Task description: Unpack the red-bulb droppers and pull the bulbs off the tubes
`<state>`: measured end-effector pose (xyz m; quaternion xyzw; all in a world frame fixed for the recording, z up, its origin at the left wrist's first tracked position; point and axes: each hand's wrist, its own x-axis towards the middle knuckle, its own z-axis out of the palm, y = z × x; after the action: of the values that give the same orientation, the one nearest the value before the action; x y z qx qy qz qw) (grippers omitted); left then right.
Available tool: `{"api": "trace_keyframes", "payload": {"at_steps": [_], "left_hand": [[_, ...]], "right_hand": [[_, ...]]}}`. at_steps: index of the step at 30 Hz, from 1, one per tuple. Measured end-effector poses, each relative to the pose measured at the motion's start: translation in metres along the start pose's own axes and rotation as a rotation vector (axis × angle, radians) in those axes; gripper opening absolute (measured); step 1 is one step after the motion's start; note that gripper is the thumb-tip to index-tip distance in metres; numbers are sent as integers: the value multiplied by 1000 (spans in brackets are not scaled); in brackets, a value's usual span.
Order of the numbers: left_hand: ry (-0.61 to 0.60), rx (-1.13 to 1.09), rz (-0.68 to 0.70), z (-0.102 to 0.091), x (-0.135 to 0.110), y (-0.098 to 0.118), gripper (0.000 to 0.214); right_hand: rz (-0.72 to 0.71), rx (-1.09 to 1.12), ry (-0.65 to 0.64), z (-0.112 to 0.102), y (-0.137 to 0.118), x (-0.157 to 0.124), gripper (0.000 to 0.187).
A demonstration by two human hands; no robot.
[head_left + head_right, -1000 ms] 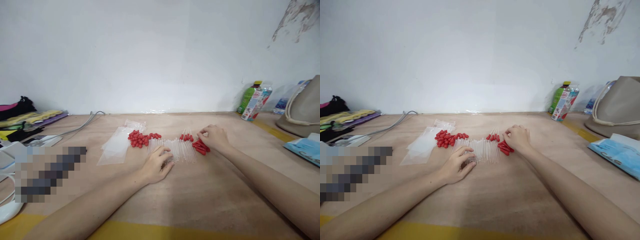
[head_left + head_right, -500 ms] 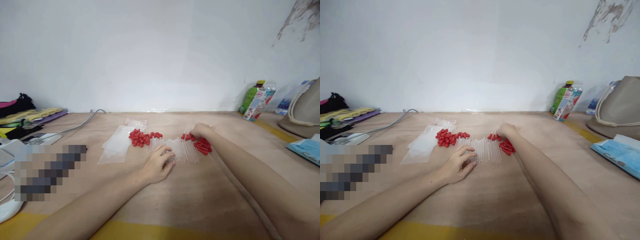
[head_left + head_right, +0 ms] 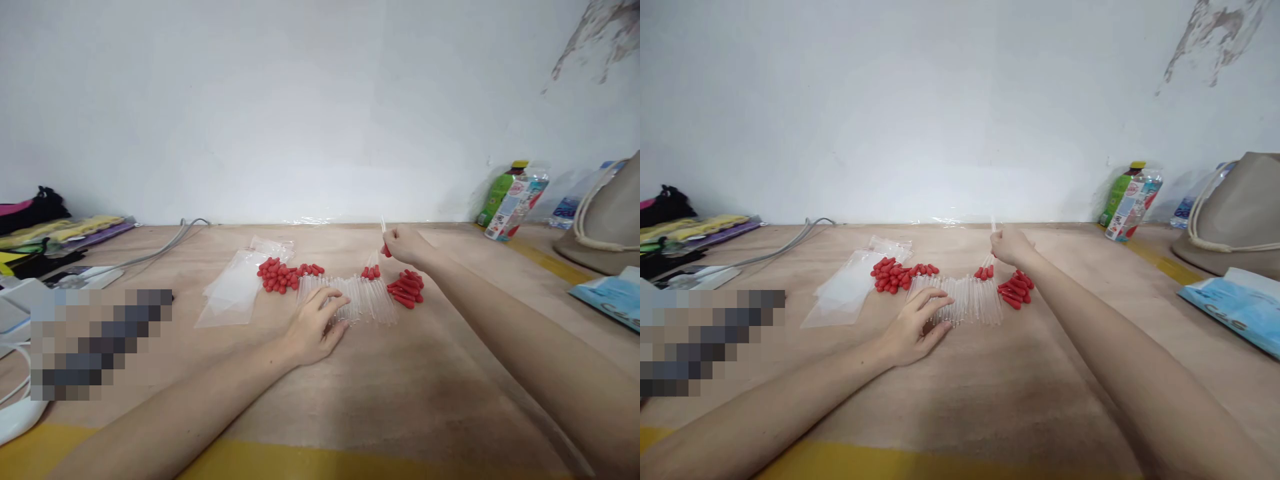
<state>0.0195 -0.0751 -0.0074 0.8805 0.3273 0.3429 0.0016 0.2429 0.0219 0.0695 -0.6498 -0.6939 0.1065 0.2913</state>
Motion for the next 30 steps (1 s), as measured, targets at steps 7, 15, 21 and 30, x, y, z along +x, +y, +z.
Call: {"api": "trace_keyframes", "payload": {"at_steps": [7,15,21,30], "left_hand": [[198,109,29,-2,1,2,54],[76,174,230,1,0,-1,28],[106,201,261,7,2,-2,19],[26,94,281,3,4,0,14]], "right_hand": [[-720,-133,278,25,20,-84,23],[-927,-81,344,50,30,-113,11],[-983,-44,320,53,17,-114,11],[-1064,-77,331,56,24,-111,11]]}}
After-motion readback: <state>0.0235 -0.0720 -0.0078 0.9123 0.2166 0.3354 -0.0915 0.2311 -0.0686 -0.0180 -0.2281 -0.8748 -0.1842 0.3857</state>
